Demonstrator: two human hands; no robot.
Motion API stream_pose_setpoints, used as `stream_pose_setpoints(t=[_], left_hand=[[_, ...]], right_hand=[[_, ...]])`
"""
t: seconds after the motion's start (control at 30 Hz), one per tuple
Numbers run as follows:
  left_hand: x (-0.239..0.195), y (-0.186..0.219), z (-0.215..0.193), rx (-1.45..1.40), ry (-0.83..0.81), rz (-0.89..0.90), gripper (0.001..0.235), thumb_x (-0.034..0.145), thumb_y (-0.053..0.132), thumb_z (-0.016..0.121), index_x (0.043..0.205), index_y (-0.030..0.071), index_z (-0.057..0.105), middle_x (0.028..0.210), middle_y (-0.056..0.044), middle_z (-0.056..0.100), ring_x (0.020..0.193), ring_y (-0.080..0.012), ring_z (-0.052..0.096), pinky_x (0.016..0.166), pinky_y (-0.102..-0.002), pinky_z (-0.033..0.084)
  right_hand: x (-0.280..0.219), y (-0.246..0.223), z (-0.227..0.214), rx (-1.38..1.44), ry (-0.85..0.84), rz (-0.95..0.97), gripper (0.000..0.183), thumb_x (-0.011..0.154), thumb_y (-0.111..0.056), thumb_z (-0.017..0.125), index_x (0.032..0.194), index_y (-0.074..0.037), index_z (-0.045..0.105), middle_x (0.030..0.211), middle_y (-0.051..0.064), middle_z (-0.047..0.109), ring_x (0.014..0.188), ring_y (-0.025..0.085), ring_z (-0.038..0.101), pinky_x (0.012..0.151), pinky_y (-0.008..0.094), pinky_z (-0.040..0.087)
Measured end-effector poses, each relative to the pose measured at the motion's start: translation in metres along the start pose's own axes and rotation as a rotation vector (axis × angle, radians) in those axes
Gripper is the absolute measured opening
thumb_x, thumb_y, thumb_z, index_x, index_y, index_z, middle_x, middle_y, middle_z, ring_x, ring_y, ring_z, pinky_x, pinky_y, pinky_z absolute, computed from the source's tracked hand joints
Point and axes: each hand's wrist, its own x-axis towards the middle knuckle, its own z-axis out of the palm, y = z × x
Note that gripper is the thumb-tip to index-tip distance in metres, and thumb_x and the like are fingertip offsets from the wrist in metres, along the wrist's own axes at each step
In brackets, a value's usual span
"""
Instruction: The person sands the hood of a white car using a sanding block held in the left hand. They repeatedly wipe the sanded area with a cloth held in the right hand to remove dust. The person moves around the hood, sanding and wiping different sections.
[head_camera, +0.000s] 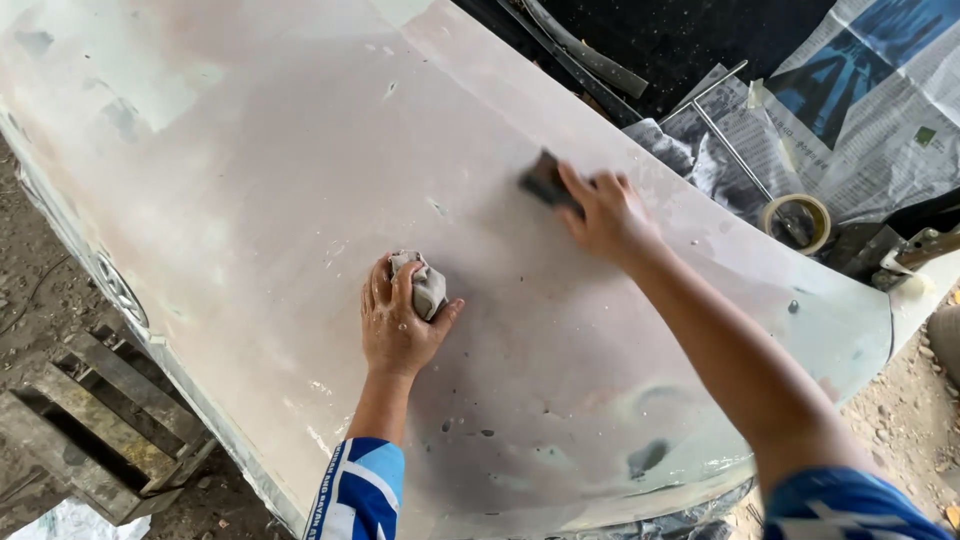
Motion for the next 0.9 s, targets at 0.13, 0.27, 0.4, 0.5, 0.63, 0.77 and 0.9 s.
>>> stream_pose_setpoints(t=[0.13,0.27,0.4,0.5,0.63,0.77,0.9], left_hand=[[-0.006,-0.001,-0.004,-0.086,-0.067,-0.023,0.076,0.078,0.051,0.086,0.134,0.014,0.051,0.142,-0.027,0.052,0.131,-0.047,0.05,0.106,-0.057,0.045],[0.0,0.003,-0.002,-0.055,-0.019,-0.007,0.073,0.077,0.046,0.086,0.132,0.013,0.051,0.14,-0.029,0.051,0.129,-0.0479,0.05,0.104,-0.057,0.045],[0.001,0.003,-0.003,-0.003,0.0,0.01,0.071,0.077,0.043,0.085,0.132,0.013,0.052,0.14,-0.03,0.05,0.129,-0.0484,0.049,0.106,-0.058,0.044],[-0.008,0.001,-0.005,-0.07,-0.023,-0.001,0.07,0.079,0.042,0.086,0.133,0.012,0.052,0.141,-0.029,0.05,0.131,-0.0487,0.049,0.107,-0.057,0.044],[0.004,0.006,-0.003,-0.064,0.016,0.007,0.071,0.079,0.042,0.086,0.133,0.012,0.053,0.141,-0.029,0.05,0.131,-0.0485,0.049,0.108,-0.058,0.043],[-0.001,0.008,-0.002,0.003,0.016,0.017,0.069,0.078,0.041,0.084,0.133,0.012,0.053,0.141,-0.03,0.049,0.132,-0.0491,0.049,0.109,-0.058,0.043],[0.003,0.004,-0.004,-0.029,-0.04,-0.019,0.068,0.078,0.042,0.084,0.132,0.012,0.054,0.141,-0.03,0.049,0.13,-0.0489,0.049,0.106,-0.057,0.043]], right_hand=[[-0.019,-0.019,-0.013,0.001,-0.044,0.046,0.066,0.098,-0.041,0.064,0.159,-0.029,0.041,0.119,0.015,0.058,0.115,0.037,0.055,0.085,0.051,0.055],[-0.078,-0.015,-0.009,-0.096,-0.05,-0.195,0.07,0.09,-0.045,0.068,0.153,-0.029,0.042,0.114,0.014,0.059,0.107,0.034,0.057,0.091,0.05,0.054],[-0.02,-0.018,-0.016,-0.002,-0.015,-0.037,0.066,0.095,-0.038,0.067,0.156,-0.028,0.044,0.116,0.016,0.057,0.112,0.037,0.055,0.086,0.051,0.054],[0.014,-0.025,-0.007,0.016,0.028,0.035,0.064,0.096,-0.036,0.067,0.155,-0.026,0.045,0.119,0.019,0.057,0.115,0.04,0.054,0.082,0.053,0.053],[-0.034,-0.035,-0.002,-0.061,0.073,-0.099,0.064,0.094,-0.038,0.066,0.154,-0.028,0.046,0.12,0.016,0.058,0.115,0.039,0.055,0.092,0.052,0.053],[-0.037,-0.044,-0.007,-0.013,-0.093,-0.134,0.069,0.092,-0.045,0.065,0.155,-0.032,0.041,0.123,0.016,0.055,0.116,0.037,0.053,0.097,0.053,0.05],[0.059,-0.037,0.011,-0.018,0.036,-0.018,0.067,0.098,-0.042,0.063,0.158,-0.029,0.039,0.126,0.02,0.054,0.12,0.041,0.051,0.096,0.053,0.05]])
